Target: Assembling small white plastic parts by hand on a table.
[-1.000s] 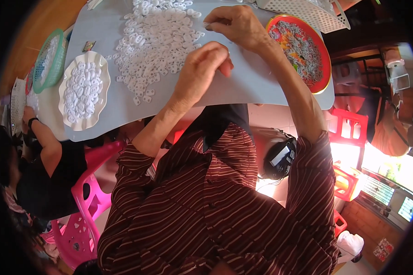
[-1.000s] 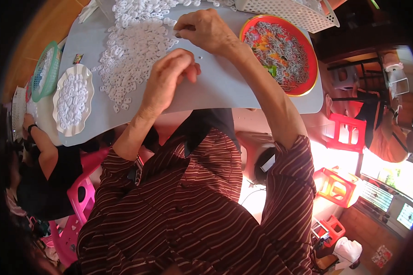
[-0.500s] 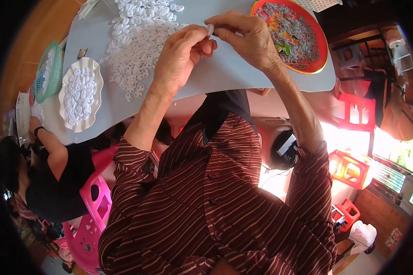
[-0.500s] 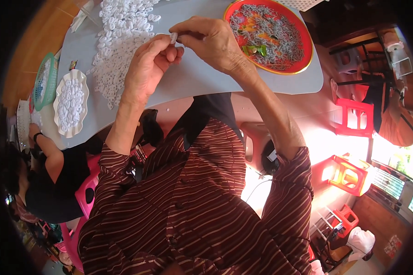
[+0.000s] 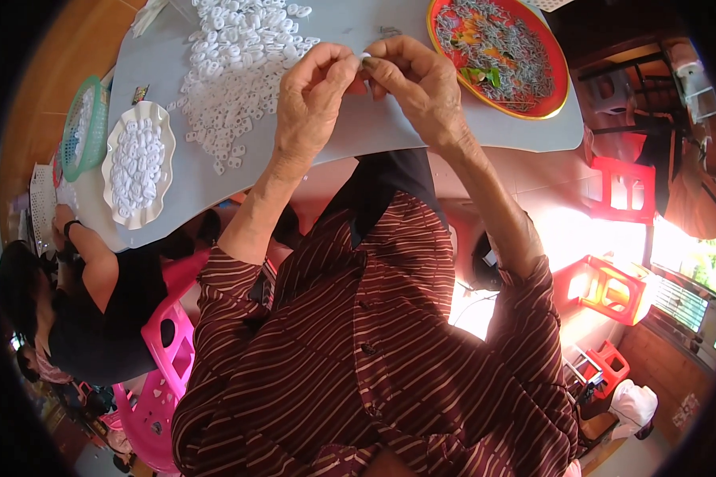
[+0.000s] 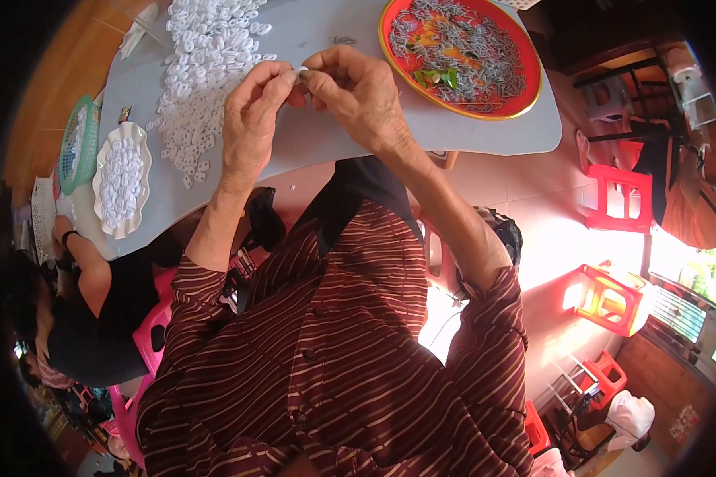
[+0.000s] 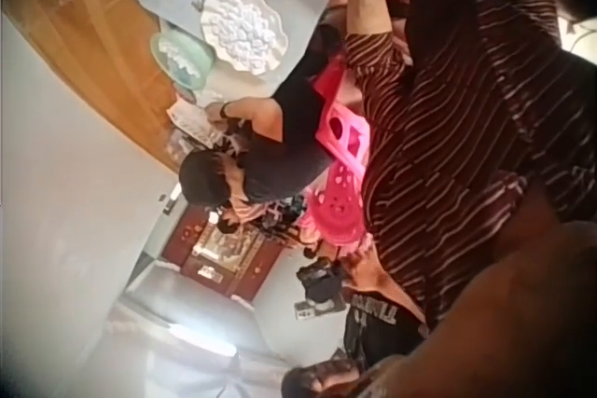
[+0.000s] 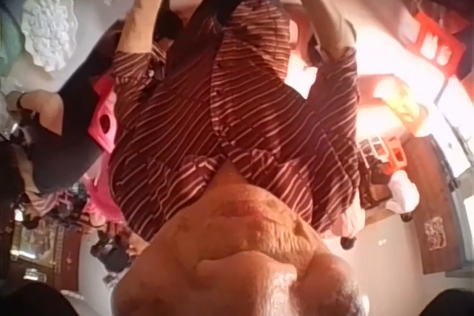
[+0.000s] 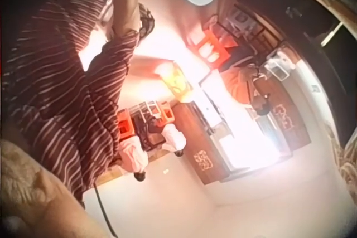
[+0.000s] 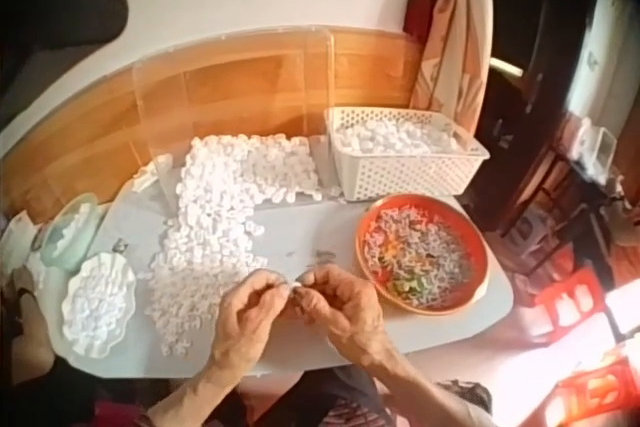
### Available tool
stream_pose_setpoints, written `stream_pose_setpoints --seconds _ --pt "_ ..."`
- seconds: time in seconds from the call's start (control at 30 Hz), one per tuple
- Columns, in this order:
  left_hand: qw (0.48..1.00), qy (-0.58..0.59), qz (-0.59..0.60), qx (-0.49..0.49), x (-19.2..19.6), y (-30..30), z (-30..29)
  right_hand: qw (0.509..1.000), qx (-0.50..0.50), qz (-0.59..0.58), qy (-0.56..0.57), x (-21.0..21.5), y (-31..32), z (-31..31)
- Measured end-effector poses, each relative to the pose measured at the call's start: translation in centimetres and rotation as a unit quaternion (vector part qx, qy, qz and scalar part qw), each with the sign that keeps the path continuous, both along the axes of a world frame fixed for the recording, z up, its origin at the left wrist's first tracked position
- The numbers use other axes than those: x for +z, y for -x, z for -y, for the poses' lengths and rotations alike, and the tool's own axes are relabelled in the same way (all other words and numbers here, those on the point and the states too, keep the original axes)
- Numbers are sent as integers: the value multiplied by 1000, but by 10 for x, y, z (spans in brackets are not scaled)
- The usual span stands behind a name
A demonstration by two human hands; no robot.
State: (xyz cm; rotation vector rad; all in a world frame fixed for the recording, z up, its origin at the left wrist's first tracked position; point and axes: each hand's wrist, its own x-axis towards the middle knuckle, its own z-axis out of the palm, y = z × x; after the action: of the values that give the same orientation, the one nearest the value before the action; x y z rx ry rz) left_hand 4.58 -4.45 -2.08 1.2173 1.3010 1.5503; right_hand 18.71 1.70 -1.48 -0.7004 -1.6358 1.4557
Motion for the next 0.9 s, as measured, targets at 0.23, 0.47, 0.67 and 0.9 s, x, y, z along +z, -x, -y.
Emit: stream_pose_setpoints --seconds 0.23,0.47,0.67,0.9 --pt "985 8 166 -43 -8 6 11 984 74 154 -53 27 -1 -20" --pt "997 43 56 -29 0 3 18 907 1 228 -354 26 30 -71" --pt "989 32 -146 2 5 9 22 620 71 439 -646 3 50 -97" --pt "878 -110 -462 62 2 20 6 676 61 429 -596 1 69 -98"
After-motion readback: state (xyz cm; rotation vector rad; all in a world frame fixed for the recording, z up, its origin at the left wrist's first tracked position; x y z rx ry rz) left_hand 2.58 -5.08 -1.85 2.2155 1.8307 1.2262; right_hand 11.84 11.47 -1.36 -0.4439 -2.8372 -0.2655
